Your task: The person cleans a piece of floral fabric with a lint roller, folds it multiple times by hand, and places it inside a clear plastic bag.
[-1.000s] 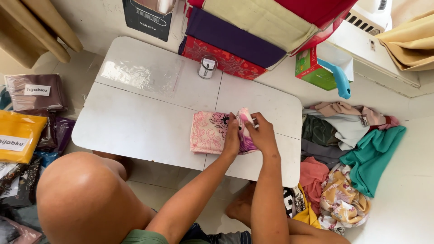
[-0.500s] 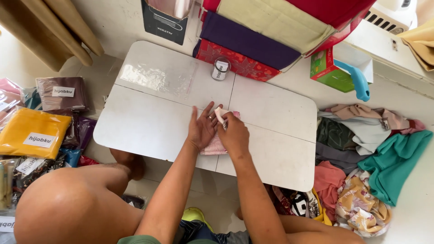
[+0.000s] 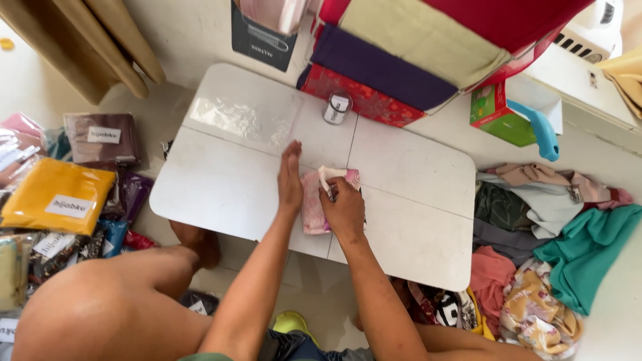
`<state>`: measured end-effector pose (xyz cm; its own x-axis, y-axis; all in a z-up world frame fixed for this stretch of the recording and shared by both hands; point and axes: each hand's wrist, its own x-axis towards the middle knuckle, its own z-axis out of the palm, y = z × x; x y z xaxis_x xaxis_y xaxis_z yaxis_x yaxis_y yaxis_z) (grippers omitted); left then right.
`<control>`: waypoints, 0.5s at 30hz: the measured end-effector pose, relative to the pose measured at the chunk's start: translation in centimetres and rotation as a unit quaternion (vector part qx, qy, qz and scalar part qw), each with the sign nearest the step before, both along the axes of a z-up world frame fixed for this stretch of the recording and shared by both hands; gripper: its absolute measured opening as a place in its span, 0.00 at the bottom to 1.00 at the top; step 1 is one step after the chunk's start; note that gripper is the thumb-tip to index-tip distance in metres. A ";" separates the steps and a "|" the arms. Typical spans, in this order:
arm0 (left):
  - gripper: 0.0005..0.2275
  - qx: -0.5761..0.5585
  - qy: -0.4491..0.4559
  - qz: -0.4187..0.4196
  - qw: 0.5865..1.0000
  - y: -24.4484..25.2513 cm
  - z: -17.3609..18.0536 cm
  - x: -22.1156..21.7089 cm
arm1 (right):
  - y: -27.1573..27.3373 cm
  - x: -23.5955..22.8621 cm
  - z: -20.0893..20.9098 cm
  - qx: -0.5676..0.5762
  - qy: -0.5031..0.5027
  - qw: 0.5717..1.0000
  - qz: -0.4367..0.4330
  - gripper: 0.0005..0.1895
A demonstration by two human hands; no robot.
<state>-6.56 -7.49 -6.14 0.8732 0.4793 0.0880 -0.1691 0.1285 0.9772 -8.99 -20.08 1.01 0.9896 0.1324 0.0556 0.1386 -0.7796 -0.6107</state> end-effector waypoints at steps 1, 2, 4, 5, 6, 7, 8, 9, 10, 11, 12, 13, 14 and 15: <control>0.25 -0.004 -0.007 -0.018 1.000 -0.4 0.0 -0.2 | 0.2 0.3 -0.1 -0.003 -0.004 1.000 0.002 0.11; 0.26 -0.012 -0.008 -0.037 0.999 -1.3 -0.2 -1.1 | 0.0 0.0 -0.4 -0.010 -0.001 1.000 0.003 0.11; 0.28 -0.044 -0.014 -0.060 0.997 -2.0 -0.9 -0.9 | 0.5 0.0 -1.3 -0.020 -0.005 1.000 0.003 0.12; 0.31 -0.078 -0.021 -0.083 0.993 -2.5 -1.2 -0.9 | 0.6 0.0 -1.7 -0.030 -0.010 0.999 0.004 0.12; 0.31 -0.077 -0.023 -0.082 0.993 -2.3 -1.7 -0.9 | 1.0 -0.3 -1.6 -0.029 -0.012 0.999 0.005 0.12; 0.32 -0.112 -0.031 -0.086 0.989 -2.2 -2.1 -0.8 | 1.4 -0.7 -1.5 -0.031 -0.011 0.999 0.008 0.12; 0.34 -0.147 -0.038 -0.090 0.984 -2.1 -2.4 -0.8 | 1.8 -1.0 -1.3 -0.032 -0.009 0.999 0.010 0.13; 0.34 -0.146 -0.039 -0.090 0.984 -2.0 -2.9 -0.5 | 1.8 -1.1 -1.5 -0.030 -0.010 0.999 0.010 0.13; 0.35 -0.174 -0.048 -0.090 0.979 -2.0 -3.3 -0.3 | 1.9 -1.1 -1.8 -0.023 -0.022 0.999 0.024 0.13; 0.36 -0.203 -0.056 -0.089 0.974 -1.9 -3.8 0.0 | 2.0 -1.1 -2.1 -0.016 -0.033 0.999 0.037 0.13; 0.36 -0.203 -0.056 -0.090 0.973 -1.8 -4.1 0.1 | 1.9 -1.0 -2.2 -0.016 -0.033 0.999 0.036 0.13; 0.35 -0.199 -0.057 -0.094 0.974 -1.7 -4.4 0.2 | 1.7 -0.8 -2.4 -0.001 -0.022 0.998 0.055 0.14; 0.34 -0.196 -0.058 -0.097 0.974 -1.8 -4.8 0.3 | 1.3 -0.7 -2.6 0.013 -0.011 0.997 0.073 0.14; 0.34 -0.197 -0.057 -0.098 0.974 -1.6 -4.3 0.1 | 0.6 -0.4 -2.5 0.012 -0.010 0.997 0.072 0.14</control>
